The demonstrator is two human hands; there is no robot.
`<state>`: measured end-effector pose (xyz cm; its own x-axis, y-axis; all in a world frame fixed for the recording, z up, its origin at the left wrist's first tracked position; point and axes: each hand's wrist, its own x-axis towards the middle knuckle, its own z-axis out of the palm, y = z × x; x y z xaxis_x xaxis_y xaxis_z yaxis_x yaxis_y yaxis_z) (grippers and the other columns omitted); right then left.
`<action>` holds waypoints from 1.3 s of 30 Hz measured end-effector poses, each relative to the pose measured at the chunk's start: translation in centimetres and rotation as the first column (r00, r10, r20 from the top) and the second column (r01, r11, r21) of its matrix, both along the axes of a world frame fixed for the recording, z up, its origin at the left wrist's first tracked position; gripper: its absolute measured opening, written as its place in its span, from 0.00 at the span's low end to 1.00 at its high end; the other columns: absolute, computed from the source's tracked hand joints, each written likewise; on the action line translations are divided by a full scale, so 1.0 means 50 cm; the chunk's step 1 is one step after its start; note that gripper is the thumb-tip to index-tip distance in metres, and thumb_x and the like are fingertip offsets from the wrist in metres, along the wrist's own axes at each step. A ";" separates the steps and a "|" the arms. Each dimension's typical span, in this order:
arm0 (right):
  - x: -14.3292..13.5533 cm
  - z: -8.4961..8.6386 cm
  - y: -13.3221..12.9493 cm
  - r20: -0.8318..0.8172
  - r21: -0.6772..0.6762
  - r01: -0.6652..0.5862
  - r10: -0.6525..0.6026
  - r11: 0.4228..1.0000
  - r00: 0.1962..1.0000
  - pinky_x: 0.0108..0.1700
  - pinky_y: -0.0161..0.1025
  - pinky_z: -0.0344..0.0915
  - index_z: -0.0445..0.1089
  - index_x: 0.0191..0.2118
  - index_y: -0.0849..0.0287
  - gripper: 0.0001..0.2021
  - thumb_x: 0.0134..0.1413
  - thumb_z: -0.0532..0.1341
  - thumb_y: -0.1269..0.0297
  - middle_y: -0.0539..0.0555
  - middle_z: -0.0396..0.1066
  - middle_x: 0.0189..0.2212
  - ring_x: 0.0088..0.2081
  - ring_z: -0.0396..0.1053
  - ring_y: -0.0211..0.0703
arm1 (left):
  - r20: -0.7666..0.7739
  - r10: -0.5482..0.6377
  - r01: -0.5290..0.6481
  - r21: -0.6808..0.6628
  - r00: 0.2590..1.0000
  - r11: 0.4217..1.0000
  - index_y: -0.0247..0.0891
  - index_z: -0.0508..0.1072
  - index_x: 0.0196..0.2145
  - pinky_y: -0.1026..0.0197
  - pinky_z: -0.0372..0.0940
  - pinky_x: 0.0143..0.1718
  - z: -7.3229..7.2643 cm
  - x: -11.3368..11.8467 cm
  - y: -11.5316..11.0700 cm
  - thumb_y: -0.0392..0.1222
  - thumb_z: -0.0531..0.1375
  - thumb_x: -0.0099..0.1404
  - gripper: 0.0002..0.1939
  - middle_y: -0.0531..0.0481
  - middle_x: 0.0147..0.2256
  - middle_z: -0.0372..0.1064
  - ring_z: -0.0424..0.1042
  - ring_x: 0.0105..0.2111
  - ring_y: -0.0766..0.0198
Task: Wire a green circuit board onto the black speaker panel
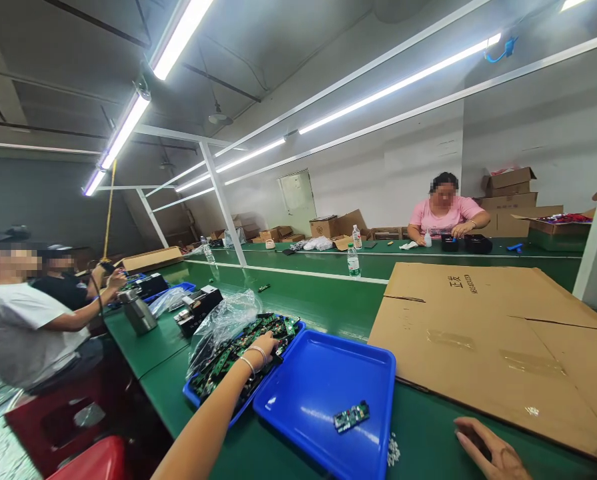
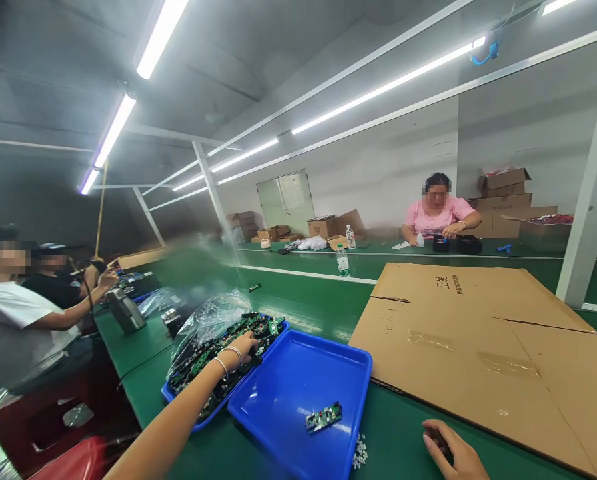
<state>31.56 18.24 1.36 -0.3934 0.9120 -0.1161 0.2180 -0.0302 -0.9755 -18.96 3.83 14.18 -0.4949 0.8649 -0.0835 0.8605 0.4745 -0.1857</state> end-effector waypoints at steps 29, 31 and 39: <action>0.014 -0.094 0.023 0.081 0.182 -0.053 0.039 0.982 0.996 0.49 0.45 0.70 0.75 0.36 0.40 0.15 0.46 0.60 0.41 0.49 0.76 0.38 0.45 0.72 0.52 | 0.622 0.040 -0.210 0.202 0.782 0.956 0.33 0.73 0.40 0.52 0.72 0.41 -0.119 0.191 0.010 0.41 0.60 0.65 0.08 0.50 0.38 0.74 0.74 0.38 0.59; 0.015 -0.094 0.022 0.092 0.178 -0.059 0.043 0.982 0.995 0.49 0.44 0.70 0.75 0.37 0.39 0.15 0.46 0.59 0.41 0.48 0.76 0.39 0.45 0.72 0.51 | 0.550 0.038 -0.197 0.232 0.834 0.953 0.33 0.73 0.41 0.46 0.68 0.49 -0.122 0.187 -0.004 0.40 0.61 0.64 0.09 0.48 0.43 0.74 0.73 0.45 0.55; 0.023 -0.085 0.009 0.106 0.158 -0.054 0.037 0.986 0.994 0.49 0.43 0.70 0.75 0.40 0.41 0.17 0.47 0.59 0.42 0.49 0.75 0.42 0.46 0.72 0.51 | 0.377 -0.219 0.082 0.349 0.900 0.934 0.36 0.75 0.47 0.45 0.60 0.59 -0.123 0.268 -0.077 0.37 0.58 0.65 0.13 0.41 0.52 0.72 0.67 0.54 0.53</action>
